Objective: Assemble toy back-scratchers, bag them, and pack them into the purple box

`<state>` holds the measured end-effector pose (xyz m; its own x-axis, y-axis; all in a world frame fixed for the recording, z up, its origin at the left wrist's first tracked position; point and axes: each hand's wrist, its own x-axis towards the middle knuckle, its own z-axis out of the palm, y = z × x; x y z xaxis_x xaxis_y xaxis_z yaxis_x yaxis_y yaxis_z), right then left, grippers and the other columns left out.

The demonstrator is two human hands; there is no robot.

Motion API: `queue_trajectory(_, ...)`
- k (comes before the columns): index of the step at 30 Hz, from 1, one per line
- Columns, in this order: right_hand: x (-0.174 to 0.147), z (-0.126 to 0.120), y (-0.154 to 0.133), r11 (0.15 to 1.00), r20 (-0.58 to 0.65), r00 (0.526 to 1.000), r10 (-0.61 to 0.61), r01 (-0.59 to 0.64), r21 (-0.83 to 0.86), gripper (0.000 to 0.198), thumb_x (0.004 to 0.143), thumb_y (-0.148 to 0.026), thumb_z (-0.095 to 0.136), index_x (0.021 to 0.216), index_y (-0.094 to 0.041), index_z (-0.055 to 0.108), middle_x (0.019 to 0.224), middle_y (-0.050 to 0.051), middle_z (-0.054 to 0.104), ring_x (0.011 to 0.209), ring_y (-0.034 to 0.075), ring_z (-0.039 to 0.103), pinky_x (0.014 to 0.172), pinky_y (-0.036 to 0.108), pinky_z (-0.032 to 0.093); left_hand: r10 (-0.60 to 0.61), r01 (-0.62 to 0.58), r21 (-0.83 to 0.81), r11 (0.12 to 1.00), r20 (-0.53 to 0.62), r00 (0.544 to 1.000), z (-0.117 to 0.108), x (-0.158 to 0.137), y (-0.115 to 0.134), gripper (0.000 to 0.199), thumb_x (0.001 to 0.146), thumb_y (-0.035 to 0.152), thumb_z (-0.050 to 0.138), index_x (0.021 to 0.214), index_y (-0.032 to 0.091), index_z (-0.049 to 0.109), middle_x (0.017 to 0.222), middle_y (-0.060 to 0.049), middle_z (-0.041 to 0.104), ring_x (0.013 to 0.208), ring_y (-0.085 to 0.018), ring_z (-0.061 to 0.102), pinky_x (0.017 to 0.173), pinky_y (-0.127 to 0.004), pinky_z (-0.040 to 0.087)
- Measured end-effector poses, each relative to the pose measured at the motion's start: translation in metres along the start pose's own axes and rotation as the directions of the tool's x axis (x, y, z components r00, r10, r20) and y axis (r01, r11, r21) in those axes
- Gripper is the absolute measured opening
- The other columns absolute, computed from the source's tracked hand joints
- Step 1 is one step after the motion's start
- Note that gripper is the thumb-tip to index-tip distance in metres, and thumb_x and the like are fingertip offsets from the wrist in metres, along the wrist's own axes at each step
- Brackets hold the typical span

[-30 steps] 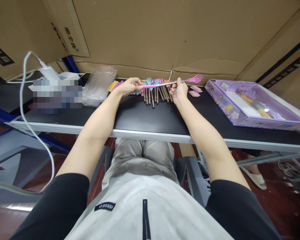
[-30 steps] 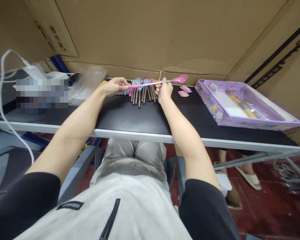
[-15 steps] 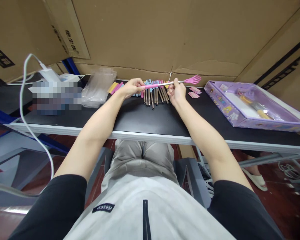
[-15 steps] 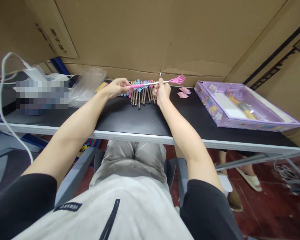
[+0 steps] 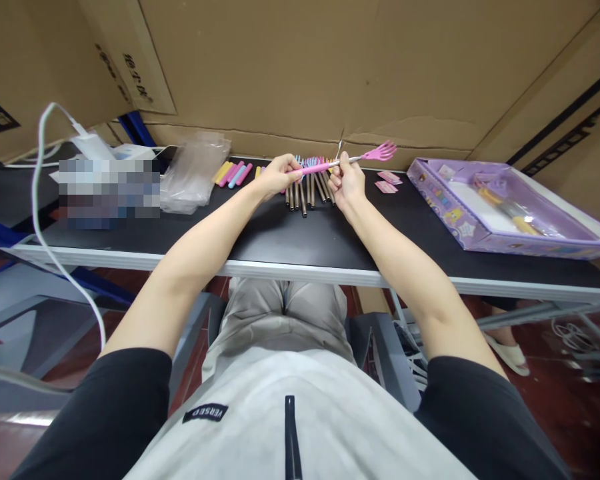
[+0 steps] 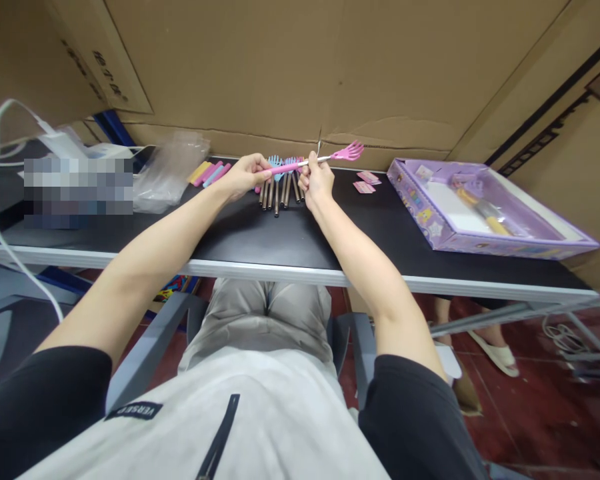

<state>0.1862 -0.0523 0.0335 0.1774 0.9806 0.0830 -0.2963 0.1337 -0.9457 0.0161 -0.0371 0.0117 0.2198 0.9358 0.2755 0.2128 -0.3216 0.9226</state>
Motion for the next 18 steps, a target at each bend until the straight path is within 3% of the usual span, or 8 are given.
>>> queue_trajectory(6, -0.002, 0.0, -0.002, 1.0, 0.002, 1.0, 0.001, -0.001, 0.024, 0.051, 0.095, -0.056, 0.072, 0.079, -0.023, 0.037, 0.054, -0.013, 0.035, 0.038, 0.002, 0.028, 0.037, 0.014, 0.022, 0.002, -0.002, 0.015, 1.0, -0.031, 1.0, 0.007, -0.003, 0.003, 0.018, 0.088, 0.005, 0.068, 0.088, 0.018, 0.055, 0.073, 0.002, 0.056, 0.064, -0.011, 0.057, 0.061, -0.023, 0.041)
queue_trajectory(10, 0.005, -0.001, 0.001, 1.0, -0.013, 1.0, -0.017, 0.017, 0.012, 0.051, 0.095, -0.061, 0.068, 0.079, -0.022, 0.039, 0.054, -0.012, 0.035, 0.038, 0.002, 0.029, 0.038, 0.014, 0.022, 0.046, -0.044, 0.049, 0.998, -0.03, 0.999, 0.016, -0.002, 0.004, 0.015, 0.09, 0.008, 0.066, 0.089, 0.018, 0.055, 0.076, 0.001, 0.057, 0.071, -0.013, 0.06, 0.067, -0.023, 0.044)
queue_trajectory(14, 0.034, -0.012, -0.003, 0.996, -0.074, 0.997, -0.007, 0.001, -0.087, 0.051, 0.095, -0.059, 0.069, 0.074, -0.022, 0.041, 0.053, -0.01, 0.036, 0.038, 0.004, 0.034, 0.038, 0.016, 0.024, 0.12, -0.125, 0.102, 0.987, 0.056, 0.991, 0.027, 0.0, 0.005, 0.011, 0.092, 0.014, 0.067, 0.096, 0.018, 0.058, 0.082, -0.001, 0.062, 0.08, -0.015, 0.063, 0.077, -0.027, 0.049)
queue_trajectory(18, 0.07, -0.04, -0.018, 0.973, -0.218, 0.976, -0.021, -0.03, -0.228, 0.047, 0.104, -0.051, 0.056, 0.07, -0.022, 0.043, 0.053, -0.006, 0.037, 0.041, 0.007, 0.039, 0.04, 0.019, 0.03, 0.197, -0.204, 0.27, 0.941, 0.053, 0.979, 0.02, 0.003, 0.0, 0.008, 0.091, 0.017, 0.066, 0.099, 0.018, 0.062, 0.094, -0.005, 0.068, 0.095, -0.021, 0.065, 0.091, -0.034, 0.051)
